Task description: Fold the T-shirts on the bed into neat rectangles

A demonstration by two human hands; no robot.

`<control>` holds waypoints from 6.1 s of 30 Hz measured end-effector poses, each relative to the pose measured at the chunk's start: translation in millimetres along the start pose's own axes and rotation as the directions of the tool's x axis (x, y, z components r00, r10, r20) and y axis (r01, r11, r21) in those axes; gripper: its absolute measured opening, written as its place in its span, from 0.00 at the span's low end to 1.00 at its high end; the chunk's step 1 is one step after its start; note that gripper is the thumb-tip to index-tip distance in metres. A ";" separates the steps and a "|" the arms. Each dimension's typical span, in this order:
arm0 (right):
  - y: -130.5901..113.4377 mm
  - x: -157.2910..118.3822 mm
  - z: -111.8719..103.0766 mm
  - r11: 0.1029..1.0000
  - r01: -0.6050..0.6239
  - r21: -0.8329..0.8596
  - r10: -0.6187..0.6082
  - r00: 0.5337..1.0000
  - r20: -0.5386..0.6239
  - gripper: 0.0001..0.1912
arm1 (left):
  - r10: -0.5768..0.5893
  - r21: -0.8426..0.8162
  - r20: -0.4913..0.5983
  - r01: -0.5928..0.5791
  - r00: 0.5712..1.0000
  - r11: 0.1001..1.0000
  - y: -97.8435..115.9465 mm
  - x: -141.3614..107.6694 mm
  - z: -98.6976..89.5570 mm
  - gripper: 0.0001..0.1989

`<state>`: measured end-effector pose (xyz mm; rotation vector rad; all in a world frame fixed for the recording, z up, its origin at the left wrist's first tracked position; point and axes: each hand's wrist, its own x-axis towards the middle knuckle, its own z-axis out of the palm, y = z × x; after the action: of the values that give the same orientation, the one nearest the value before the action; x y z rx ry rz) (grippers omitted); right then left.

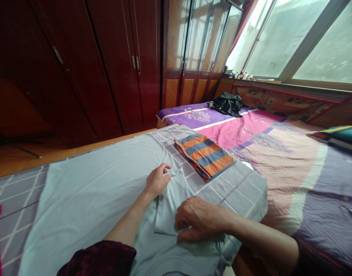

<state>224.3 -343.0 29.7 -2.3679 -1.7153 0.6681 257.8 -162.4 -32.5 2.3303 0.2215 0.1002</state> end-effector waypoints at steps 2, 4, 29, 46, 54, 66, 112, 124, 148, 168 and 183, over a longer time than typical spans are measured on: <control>6.1 1.4 -3.9 0.997 0.025 0.069 -0.028 0.999 0.045 0.10 | -0.003 0.009 -0.006 0.003 1.000 1.000 0.3 -0.2 0.3 0.13; 17.5 6.5 -9.8 0.995 -0.061 0.075 0.064 0.997 -0.037 0.10 | -0.005 0.023 -0.013 0.005 1.000 1.000 0.5 -0.2 0.3 0.12; 99.9 57.8 -22.5 0.785 -0.592 -0.181 0.494 0.775 -0.394 0.12 | 0.036 0.255 0.144 -0.073 0.989 0.964 -0.8 -0.7 -13.6 0.20; 27.8 -28.5 51.4 0.958 -0.269 -0.098 0.221 0.913 -0.343 0.32 | 0.082 0.449 0.108 -0.122 0.991 0.885 6.4 -10.3 -16.5 0.18; 20.2 -24.0 49.5 0.971 -0.230 -0.067 0.205 0.940 -0.271 0.35 | 0.291 0.498 0.089 -0.296 0.953 0.815 8.5 -15.2 -10.8 0.18; 18.8 -27.0 57.7 0.979 -0.200 -0.046 0.181 0.948 -0.262 0.38 | 0.512 0.421 0.272 -0.580 0.814 0.697 3.6 -14.6 12.3 0.21; 97.3 55.5 61.1 0.846 0.171 -0.506 -0.455 0.725 -0.517 0.43 | 0.299 0.475 -0.084 -0.226 0.951 0.851 -10.5 1.8 -18.5 0.20; 48.6 56.0 41.7 0.780 0.412 -0.472 -0.598 0.712 -0.367 0.27 | -0.175 0.438 -0.367 0.335 0.914 0.834 -1.9 -248.4 -142.9 0.16; -131.6 87.2 69.1 0.703 0.710 0.045 -0.698 0.701 -0.147 0.12 | -0.594 -0.577 -0.797 0.150 0.112 0.803 -58.5 -338.5 -161.5 0.10; -137.5 76.4 66.0 0.698 0.539 0.471 -0.657 0.744 0.122 0.17 | -0.748 -0.731 -0.635 0.160 0.195 0.663 -97.7 -370.0 -120.9 0.26; -136.6 79.1 89.1 0.698 0.711 -0.086 -0.692 0.700 0.177 0.07 | -0.407 0.172 -0.734 0.729 0.544 0.662 -101.3 -290.3 -156.7 0.11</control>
<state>87.3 -235.7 -21.1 -1.5085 -2.5683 0.5665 -62.2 -38.0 2.1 2.4438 1.5493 0.5734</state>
